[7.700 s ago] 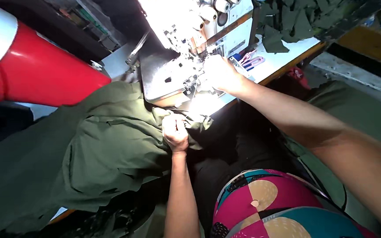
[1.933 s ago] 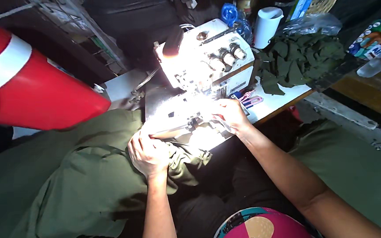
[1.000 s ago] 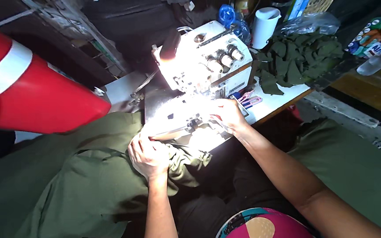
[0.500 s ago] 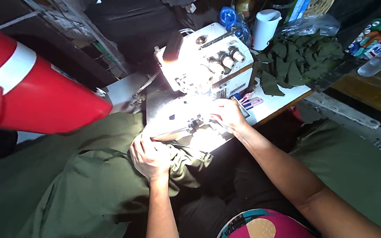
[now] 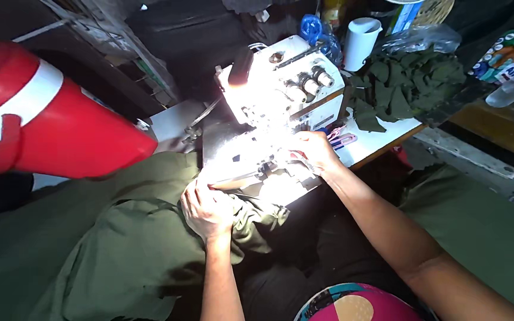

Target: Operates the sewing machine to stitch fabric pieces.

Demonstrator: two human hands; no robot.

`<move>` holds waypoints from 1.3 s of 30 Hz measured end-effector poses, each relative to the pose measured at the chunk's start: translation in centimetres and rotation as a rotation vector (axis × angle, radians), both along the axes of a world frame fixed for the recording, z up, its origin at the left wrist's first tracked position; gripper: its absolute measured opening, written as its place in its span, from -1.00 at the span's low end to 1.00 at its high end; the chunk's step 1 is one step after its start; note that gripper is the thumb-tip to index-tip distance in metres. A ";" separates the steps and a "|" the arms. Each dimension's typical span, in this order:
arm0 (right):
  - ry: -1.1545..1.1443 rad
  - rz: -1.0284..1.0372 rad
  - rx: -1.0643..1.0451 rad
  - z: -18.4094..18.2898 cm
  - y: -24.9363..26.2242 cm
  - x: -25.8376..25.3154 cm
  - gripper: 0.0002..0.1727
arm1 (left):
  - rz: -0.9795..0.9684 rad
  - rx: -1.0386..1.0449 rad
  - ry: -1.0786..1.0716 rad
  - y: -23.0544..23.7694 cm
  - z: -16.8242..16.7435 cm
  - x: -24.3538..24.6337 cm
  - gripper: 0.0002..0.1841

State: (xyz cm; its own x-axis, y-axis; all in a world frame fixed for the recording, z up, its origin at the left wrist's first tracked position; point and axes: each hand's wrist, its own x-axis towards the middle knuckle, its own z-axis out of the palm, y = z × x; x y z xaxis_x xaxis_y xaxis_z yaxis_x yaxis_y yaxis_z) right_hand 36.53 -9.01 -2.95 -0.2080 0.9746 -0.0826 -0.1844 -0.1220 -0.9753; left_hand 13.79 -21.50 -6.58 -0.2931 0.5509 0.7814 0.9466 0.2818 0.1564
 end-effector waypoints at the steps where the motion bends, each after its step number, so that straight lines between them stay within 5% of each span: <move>1: -0.006 0.004 -0.004 0.1 0.1 0.0 -0.98 | 0.000 -0.003 -0.003 0.0 0.0 0.0 -0.64; 19: -0.135 -0.026 0.036 1.8 -0.9 -0.4 -0.96 | -0.003 0.003 0.014 0.0 0.1 0.1 -0.64; 28: 0.186 -0.173 -0.244 4.7 -3.0 2.6 -0.87 | 0.004 -0.005 -0.002 -0.1 0.1 0.2 -0.63; 32: 0.451 -0.255 -0.268 0.2 0.2 6.6 -0.88 | 0.012 -0.011 0.000 0.0 -0.2 0.0 -0.63; 39: 0.683 -0.427 -0.270 -0.3 0.9 10.8 -0.88 | -0.001 0.003 0.012 0.1 0.0 0.0 -0.65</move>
